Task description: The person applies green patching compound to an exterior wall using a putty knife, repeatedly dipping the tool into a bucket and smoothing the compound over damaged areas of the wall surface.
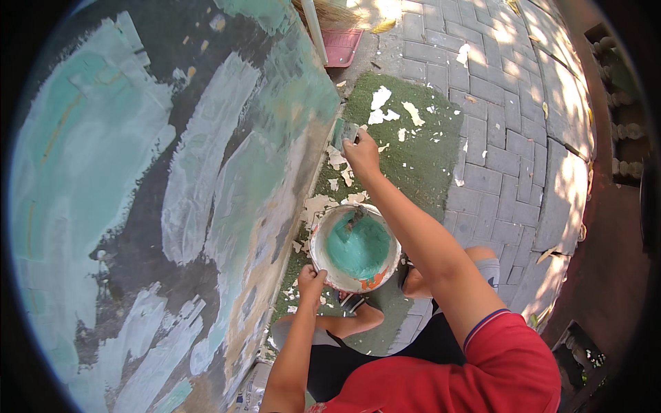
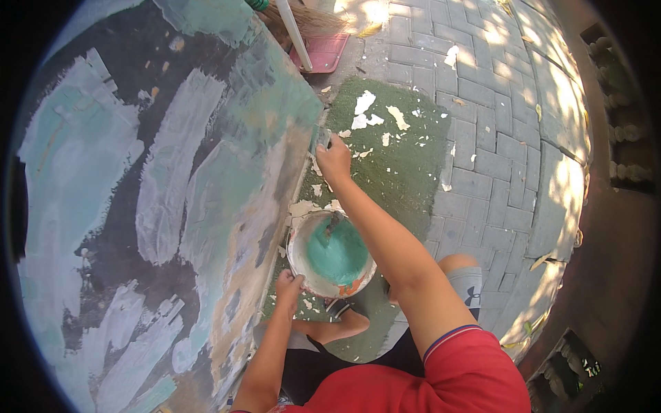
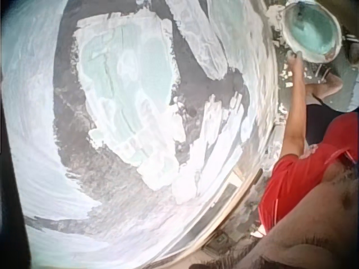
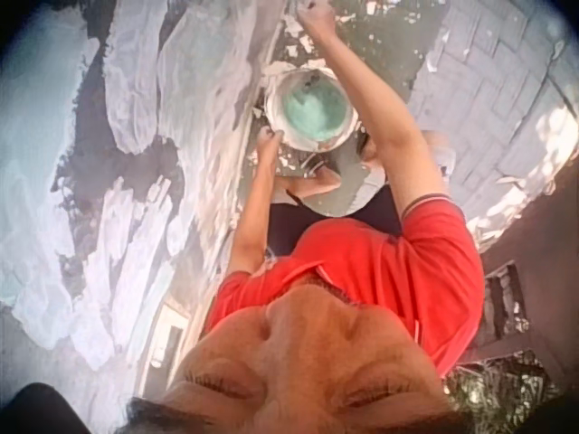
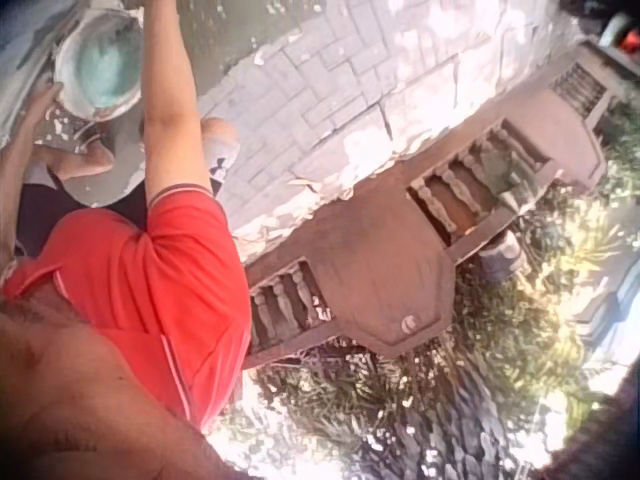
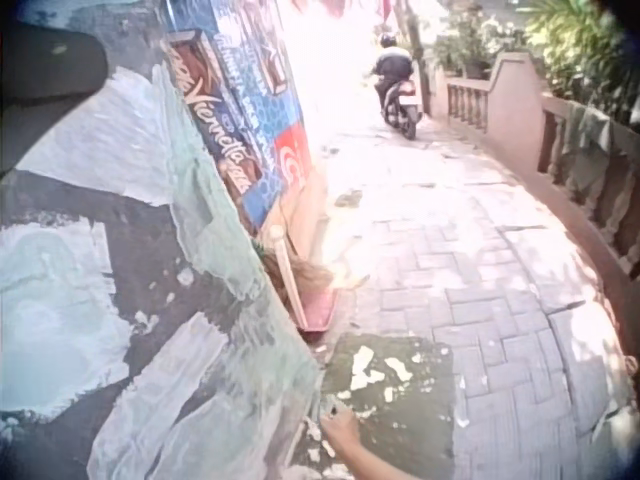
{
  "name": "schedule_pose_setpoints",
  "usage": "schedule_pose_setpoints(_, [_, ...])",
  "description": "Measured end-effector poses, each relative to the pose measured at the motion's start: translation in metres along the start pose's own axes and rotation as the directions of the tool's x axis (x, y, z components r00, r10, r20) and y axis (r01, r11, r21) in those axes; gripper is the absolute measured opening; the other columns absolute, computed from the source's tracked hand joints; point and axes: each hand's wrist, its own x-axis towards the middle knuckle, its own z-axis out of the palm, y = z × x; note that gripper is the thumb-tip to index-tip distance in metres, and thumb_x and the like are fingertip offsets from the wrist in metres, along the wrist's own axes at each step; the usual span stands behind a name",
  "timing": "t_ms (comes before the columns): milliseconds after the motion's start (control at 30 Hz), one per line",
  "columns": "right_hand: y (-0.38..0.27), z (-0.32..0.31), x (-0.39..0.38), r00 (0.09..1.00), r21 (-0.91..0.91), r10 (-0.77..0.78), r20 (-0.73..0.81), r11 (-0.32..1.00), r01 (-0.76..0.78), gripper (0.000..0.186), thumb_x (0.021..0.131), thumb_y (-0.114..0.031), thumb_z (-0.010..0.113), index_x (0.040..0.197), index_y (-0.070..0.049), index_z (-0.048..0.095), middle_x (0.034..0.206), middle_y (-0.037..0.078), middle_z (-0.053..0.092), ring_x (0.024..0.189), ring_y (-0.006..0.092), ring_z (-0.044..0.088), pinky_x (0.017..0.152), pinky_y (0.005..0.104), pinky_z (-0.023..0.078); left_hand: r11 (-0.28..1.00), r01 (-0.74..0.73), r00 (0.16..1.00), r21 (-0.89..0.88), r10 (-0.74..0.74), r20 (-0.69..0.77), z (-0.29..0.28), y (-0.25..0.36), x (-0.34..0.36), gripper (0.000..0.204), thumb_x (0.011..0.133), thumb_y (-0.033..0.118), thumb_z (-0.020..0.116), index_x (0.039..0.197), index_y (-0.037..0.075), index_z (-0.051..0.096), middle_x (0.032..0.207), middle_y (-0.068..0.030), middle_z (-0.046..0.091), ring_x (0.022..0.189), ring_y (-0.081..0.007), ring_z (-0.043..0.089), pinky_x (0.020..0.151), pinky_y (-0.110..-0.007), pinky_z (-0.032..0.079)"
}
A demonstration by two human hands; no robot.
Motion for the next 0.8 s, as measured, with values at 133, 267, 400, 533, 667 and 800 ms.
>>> schedule_pose_setpoints(133, [0.003,0.043,0.025,0.97,0.03,-0.196,-0.146,0.979,0.202,0.032,0.085,-0.012,0.061,0.115,-0.002,0.066,0.102,0.024,0.07,0.097,0.0394,0.067,0.086,0.0443,0.051,1.0,-0.002,1.0,-0.012,0.002,-0.002,0.002,-0.019,0.032,0.019,0.085,0.001,0.066,0.101,0.0,0.057,0.085,-0.0067,0.067,0.068,-0.0117,0.061,0.059,-0.026,0.049])
schedule_pose_setpoints(267, [-0.002,0.073,0.028,0.939,-0.006,-0.319,-0.129,0.947,0.321,0.032,0.088,-0.015,0.064,0.117,-0.002,0.066,0.095,0.021,0.07,0.084,0.0353,0.069,0.079,0.0411,0.053,0.995,-0.069,0.998,0.07,0.069,0.007,-0.011,-0.043,0.063,0.02,0.085,0.004,0.066,0.103,0.002,0.057,0.086,-0.0057,0.067,0.069,-0.0126,0.062,0.064,-0.029,0.052])
schedule_pose_setpoints(400, [-0.009,0.092,-0.013,0.777,-0.112,-0.606,-0.171,0.795,0.596,0.036,0.088,-0.012,0.064,0.122,0.001,0.064,0.094,0.022,0.067,0.08,0.0367,0.066,0.077,0.042,0.053,0.995,-0.093,0.996,-0.047,0.093,-0.018,-0.012,-0.053,0.072,0.02,0.085,0.004,0.065,0.103,0.001,0.057,0.083,-0.0058,0.066,0.065,-0.0121,0.061,0.059,-0.027,0.049])
schedule_pose_setpoints(533, [-0.017,0.093,-0.094,0.793,0.04,-0.608,-0.042,0.792,0.61,0.039,0.087,-0.008,0.064,0.124,0.002,0.061,0.095,0.021,0.064,0.078,0.0355,0.065,0.072,0.0418,0.052,0.997,-0.058,0.997,-0.052,0.055,-0.058,-0.017,-0.063,0.068,0.02,0.085,0.004,0.065,0.103,0.001,0.056,0.082,-0.0075,0.066,0.063,-0.0132,0.062,0.057,-0.027,0.051])
schedule_pose_setpoints(667, [0.001,0.06,-0.074,0.856,0.035,-0.515,-0.043,0.855,0.517,0.046,0.087,-0.008,0.062,0.131,0.002,0.056,0.103,0.022,0.063,0.087,0.0394,0.064,0.081,0.0447,0.052,0.992,-0.02,0.999,-0.123,0.014,-0.047,-0.016,-0.075,0.065,0.022,0.086,0.005,0.066,0.104,0.0,0.057,0.087,-0.0094,0.067,0.067,-0.0157,0.066,0.062,-0.03,0.056])
schedule_pose_setpoints(800, [0.008,0.046,0.019,0.846,-0.103,-0.505,-0.173,0.863,0.494,0.039,0.086,-0.007,0.064,0.123,0.002,0.061,0.092,0.021,0.064,0.077,0.0368,0.064,0.073,0.0428,0.052,0.995,-0.024,1.0,-0.1,0.022,-0.017,-0.011,-0.08,0.073,0.026,0.085,0.006,0.066,0.109,-0.001,0.057,0.091,-0.0102,0.068,0.074,-0.0172,0.068,0.065,-0.031,0.058])
